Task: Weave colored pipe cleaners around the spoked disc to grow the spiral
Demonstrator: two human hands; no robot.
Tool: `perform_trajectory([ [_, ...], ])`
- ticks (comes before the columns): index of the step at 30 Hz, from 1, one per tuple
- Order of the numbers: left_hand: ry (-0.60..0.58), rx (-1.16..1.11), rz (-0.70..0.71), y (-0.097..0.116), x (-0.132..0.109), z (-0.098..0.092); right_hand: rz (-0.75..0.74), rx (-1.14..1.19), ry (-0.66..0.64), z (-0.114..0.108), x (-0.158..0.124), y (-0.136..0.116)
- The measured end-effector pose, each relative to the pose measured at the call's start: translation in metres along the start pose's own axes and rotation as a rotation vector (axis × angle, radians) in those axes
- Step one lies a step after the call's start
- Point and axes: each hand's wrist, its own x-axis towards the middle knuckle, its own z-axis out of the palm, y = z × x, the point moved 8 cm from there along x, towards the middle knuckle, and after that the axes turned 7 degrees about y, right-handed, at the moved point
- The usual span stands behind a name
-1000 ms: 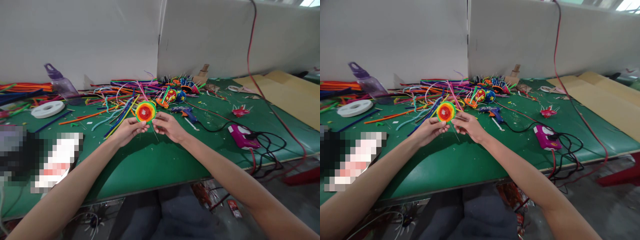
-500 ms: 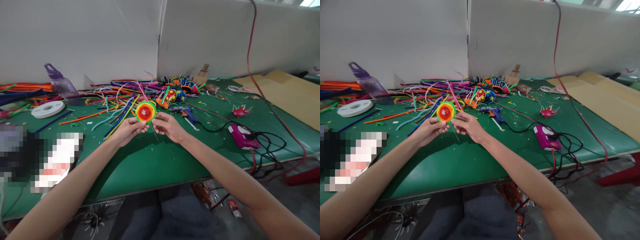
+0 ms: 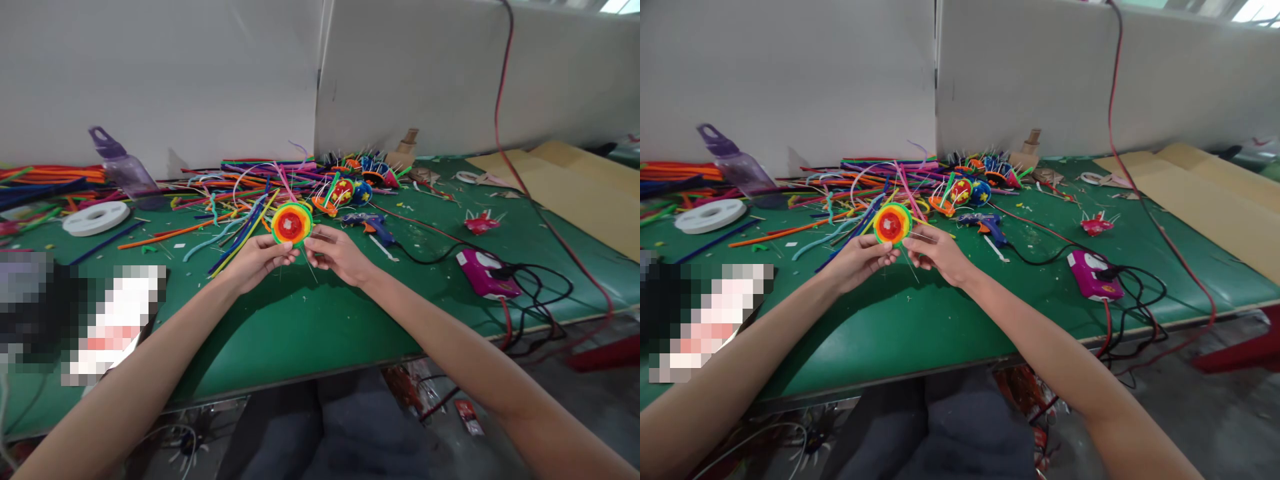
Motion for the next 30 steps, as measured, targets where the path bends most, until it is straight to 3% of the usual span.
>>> perform_trajectory([
  [30,-0.021,-0.005,-0.005,0.0013,-0.0018,0.0032,0.030,0.003,0.007,0.0007,-0.0012,0.0006],
])
